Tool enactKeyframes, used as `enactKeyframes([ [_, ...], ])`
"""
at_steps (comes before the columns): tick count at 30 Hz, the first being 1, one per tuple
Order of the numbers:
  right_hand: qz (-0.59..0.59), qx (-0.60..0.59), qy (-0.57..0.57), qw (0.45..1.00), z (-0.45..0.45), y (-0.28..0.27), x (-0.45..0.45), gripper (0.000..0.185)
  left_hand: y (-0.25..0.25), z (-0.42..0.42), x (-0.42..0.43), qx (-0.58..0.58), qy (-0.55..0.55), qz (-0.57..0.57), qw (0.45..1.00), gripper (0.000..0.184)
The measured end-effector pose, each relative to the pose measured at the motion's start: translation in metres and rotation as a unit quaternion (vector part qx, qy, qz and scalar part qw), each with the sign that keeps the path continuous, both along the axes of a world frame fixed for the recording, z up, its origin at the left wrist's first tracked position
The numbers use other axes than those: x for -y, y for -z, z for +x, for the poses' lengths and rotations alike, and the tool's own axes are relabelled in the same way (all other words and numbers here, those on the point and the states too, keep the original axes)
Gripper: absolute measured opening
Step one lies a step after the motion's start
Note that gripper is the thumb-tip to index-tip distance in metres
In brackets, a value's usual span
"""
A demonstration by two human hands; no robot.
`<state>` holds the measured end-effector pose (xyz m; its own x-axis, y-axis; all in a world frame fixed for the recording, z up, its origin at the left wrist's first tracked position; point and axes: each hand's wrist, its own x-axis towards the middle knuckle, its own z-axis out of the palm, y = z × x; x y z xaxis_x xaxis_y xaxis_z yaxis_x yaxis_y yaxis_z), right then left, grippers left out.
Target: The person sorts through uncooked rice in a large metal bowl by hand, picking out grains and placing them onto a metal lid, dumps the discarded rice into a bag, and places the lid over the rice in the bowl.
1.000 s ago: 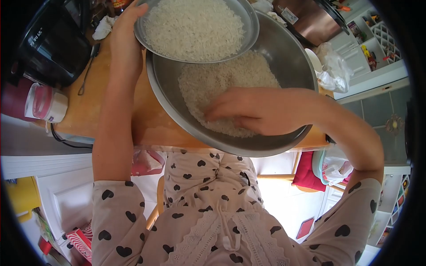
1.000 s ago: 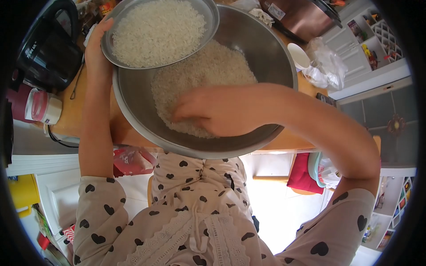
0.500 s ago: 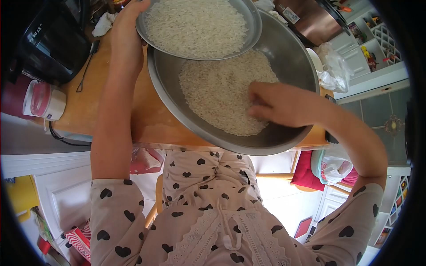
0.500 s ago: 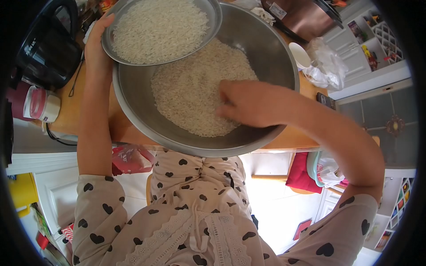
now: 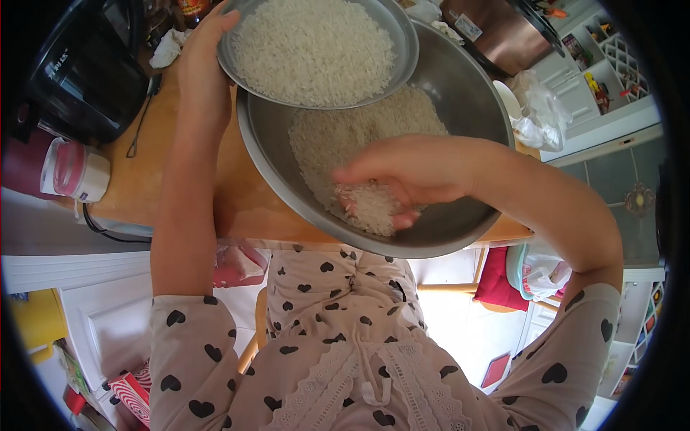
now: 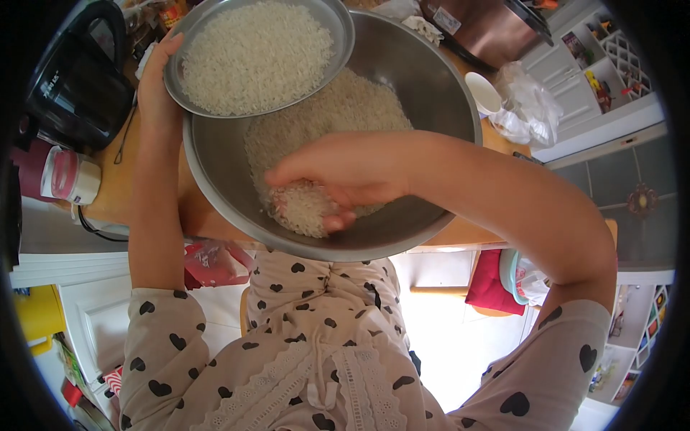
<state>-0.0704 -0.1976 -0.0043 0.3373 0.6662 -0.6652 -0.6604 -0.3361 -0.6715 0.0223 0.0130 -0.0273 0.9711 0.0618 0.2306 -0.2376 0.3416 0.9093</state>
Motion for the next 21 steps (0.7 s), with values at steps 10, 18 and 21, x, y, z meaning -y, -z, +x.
enactKeyframes([
  [10,-0.029,0.142,-0.081,0.986,0.021,-0.073,0.036,0.023,0.002,0.003,-0.001,0.048,0.012,0.046,0.998,0.049],
  [18,-0.046,0.340,0.026,0.939,0.061,-0.102,-0.004,0.028,0.001,0.004,0.000,0.040,-0.001,0.041,0.998,0.050],
  [21,0.000,0.320,0.021,0.947,0.087,-0.105,-0.013,0.039,-0.001,0.002,0.001,0.042,-0.002,0.041,0.998,0.050],
])
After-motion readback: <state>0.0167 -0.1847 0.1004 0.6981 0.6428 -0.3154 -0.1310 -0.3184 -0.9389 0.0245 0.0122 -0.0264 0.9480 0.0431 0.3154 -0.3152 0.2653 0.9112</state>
